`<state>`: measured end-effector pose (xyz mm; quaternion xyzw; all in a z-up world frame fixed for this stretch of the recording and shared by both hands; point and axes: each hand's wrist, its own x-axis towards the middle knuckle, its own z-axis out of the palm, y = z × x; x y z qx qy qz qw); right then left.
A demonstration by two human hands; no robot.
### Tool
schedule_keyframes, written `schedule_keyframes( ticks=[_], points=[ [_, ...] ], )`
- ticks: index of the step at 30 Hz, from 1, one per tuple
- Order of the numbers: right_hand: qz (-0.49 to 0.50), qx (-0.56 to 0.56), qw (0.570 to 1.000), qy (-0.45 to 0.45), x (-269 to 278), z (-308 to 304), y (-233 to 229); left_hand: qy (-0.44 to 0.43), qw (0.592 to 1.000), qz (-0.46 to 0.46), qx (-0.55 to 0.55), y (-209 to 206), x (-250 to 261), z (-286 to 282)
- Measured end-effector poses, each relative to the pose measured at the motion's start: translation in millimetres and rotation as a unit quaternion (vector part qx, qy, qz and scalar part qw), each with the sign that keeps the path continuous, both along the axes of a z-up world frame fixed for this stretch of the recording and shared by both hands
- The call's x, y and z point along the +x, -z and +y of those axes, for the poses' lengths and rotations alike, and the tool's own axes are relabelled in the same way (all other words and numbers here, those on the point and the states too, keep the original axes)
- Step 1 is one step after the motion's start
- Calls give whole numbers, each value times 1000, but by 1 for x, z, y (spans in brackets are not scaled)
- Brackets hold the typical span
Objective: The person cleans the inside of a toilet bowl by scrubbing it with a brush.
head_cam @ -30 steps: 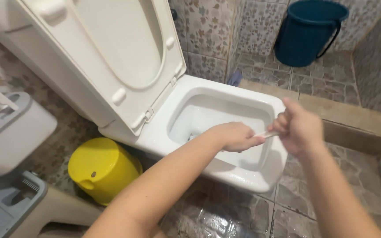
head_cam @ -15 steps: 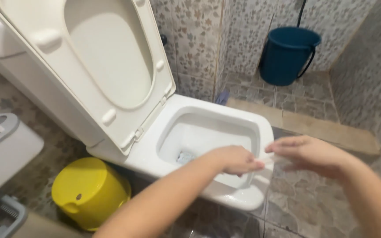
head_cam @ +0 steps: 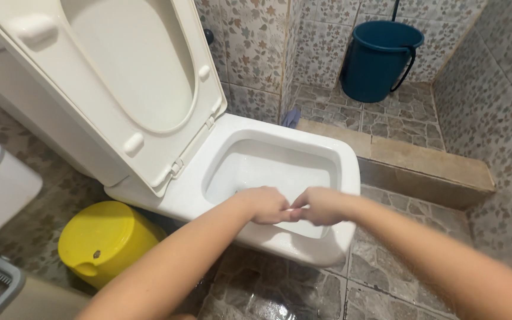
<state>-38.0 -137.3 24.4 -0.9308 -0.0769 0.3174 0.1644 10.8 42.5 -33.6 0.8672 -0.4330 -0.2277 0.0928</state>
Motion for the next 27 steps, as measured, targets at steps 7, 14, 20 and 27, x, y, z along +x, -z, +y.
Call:
schedule_keyframes(
  ticks=[7,14,20,27],
  points=[
    [14,-223,967,-125,-2,-22,-50,-100,977,-56,-181,-50,-16,-23],
    [-155,-426,891,34,19,-61,-82,-388,817,-151,-398,-108,-40,61],
    [-316,-239,918,12,61,10,44,-506,767,-143,-367,-96,-38,103],
    [-224,-278,920,-164,40,3,58,-548,737,-118,-377,-96,-30,120]
  ],
)
